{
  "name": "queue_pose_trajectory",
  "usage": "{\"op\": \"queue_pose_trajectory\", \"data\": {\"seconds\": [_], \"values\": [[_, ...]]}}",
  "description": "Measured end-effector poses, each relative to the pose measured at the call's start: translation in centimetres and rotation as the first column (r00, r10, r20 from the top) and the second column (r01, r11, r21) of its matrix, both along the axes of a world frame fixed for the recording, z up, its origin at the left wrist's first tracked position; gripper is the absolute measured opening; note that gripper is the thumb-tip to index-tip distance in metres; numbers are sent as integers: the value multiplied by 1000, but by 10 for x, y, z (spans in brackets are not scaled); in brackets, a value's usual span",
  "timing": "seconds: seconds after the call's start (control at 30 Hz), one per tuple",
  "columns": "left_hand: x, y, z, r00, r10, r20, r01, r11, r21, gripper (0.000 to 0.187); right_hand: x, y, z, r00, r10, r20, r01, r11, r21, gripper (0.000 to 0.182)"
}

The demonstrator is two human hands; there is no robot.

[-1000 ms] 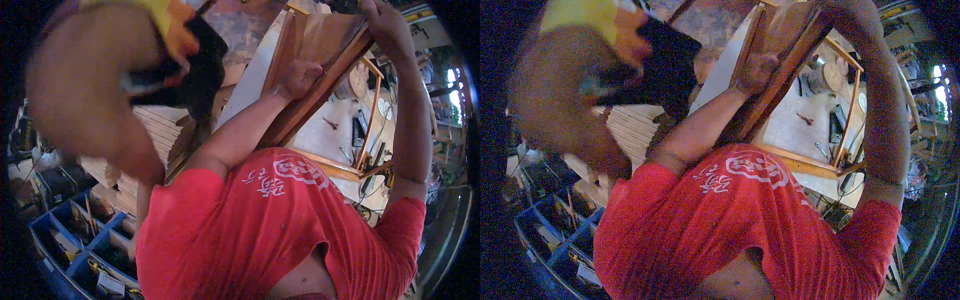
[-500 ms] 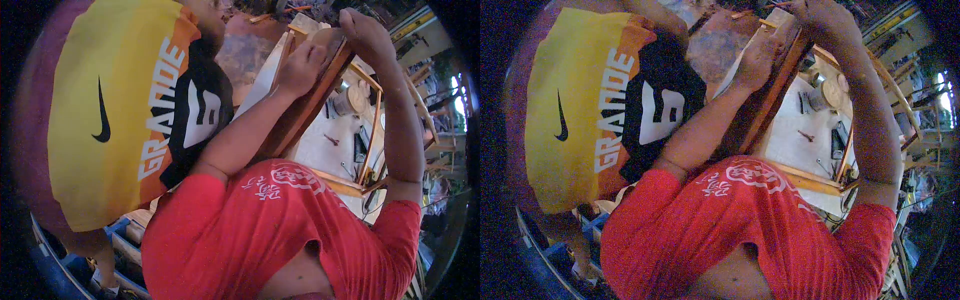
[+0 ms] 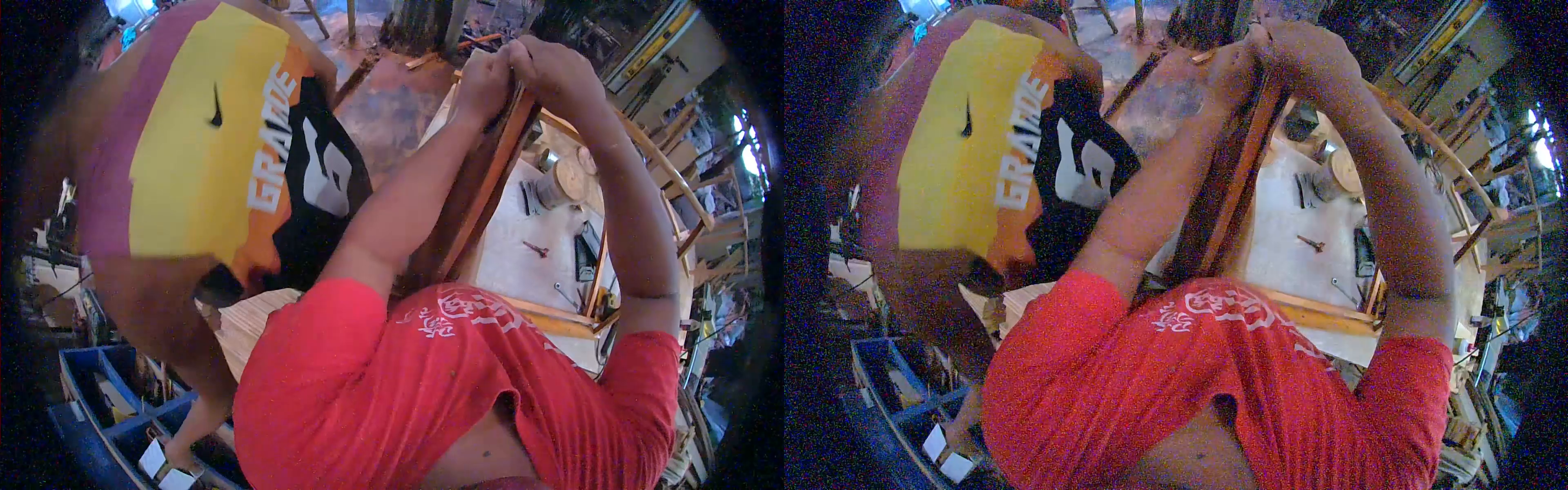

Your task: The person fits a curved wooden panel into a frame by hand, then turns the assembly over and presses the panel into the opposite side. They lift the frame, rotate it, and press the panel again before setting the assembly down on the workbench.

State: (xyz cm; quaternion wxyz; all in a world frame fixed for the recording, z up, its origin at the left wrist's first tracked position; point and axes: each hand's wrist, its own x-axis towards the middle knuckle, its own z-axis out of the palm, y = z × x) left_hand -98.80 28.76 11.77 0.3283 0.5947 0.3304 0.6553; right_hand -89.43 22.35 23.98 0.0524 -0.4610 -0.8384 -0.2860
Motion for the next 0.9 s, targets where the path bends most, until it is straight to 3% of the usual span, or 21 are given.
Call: {"op": "queue_pose_trajectory", "data": {"seconds": [0.1, 0.17, 0.23, 0.3, 0.43, 0.5, 0.63, 0.73, 0.8, 0.83, 0.9], "values": [[9, 15, -13, 997, 74, -15, -72, 991, 117, 56, 11, 12, -11, 991, 119, 59, -122, 991, 55, 19], [19, 26, -21, 998, 50, 49, -57, 985, 160, 55, 13, 18, -17, 986, 77, -150, -73, 997, 30, 19], [16, 23, -17, 992, 38, 120, -61, 978, 200, 53, 11, 14, -12, 991, 88, -103, -85, 996, 36, 22], [12, 15, -13, 998, 63, 24, -66, 983, 171, 50, 5, 9, -11, 994, 98, -52, -96, 995, 40, 25], [25, 28, -25, 980, 197, 37, -199, 930, 308, 44, 1, 8, -7, 972, -154, -178, 132, 982, -134, 32], [26, 38, -28, 924, 310, -222, -180, 867, 464, 40, -1, 7, -10, 950, -235, -208, 198, 963, -182, 34], [31, 37, -30, 937, 225, -267, -123, 928, 352, 33, 6, 16, -14, 930, -217, -297, 166, 968, -188, 45], [33, 34, -34, 998, 51, -21, -42, 953, 299, 31, 5, 16, -15, 925, -234, -298, 180, 964, -197, 39], [34, 38, -32, 964, 129, -234, -74, 971, 229, 32, 4, 18, -16, 930, -225, -289, 175, 966, -188, 34], [34, 35, -32, 965, 123, -231, -70, 972, 225, 32, 4, 18, -17, 939, -201, -280, 156, 972, -175, 33], [35, 31, -32, 993, 101, -56, -82, 960, 268, 34, 5, 19, -20, 945, -183, -271, 143, 977, -160, 33]]}}
